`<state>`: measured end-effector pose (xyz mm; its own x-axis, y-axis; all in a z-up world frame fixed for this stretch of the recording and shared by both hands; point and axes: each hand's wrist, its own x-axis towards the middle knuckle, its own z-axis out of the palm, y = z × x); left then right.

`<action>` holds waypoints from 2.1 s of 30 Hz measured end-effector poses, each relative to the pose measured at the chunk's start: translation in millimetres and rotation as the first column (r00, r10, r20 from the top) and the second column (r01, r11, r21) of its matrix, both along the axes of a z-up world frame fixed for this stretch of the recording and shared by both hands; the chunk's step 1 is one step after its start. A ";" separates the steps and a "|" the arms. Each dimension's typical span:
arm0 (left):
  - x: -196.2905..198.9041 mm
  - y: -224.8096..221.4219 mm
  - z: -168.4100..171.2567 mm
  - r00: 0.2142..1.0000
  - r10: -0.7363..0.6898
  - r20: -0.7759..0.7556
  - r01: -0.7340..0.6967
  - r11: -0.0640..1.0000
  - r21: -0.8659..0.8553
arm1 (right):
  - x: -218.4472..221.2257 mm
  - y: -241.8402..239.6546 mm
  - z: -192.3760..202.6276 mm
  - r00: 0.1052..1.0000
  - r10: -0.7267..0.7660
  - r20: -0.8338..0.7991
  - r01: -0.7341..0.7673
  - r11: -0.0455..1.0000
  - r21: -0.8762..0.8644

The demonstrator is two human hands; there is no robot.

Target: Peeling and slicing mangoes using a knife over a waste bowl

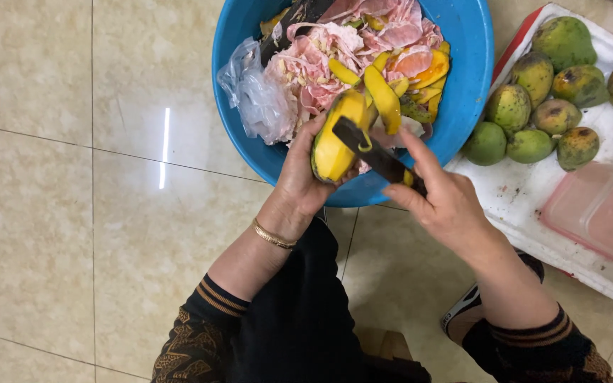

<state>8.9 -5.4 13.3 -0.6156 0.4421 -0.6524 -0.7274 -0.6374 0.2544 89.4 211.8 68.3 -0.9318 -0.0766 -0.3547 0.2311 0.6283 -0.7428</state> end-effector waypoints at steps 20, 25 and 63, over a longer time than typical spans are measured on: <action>7.8 -27.4 -25.7 0.998 0.059 -0.021 -0.052 0.969 0.241 | -27.4 16.6 10.4 0.959 -0.144 0.245 0.063 0.948 0.312; 3.7 -23.5 -19.3 0.984 0.052 -0.168 -0.007 0.966 0.258 | -21.0 21.5 24.5 0.977 -0.102 0.189 0.045 0.957 0.285; 17.0 -7.2 93.1 0.982 -0.038 -0.187 0.122 0.880 0.460 | 151.9 40.7 140.5 0.847 -0.523 -0.090 0.528 0.848 0.046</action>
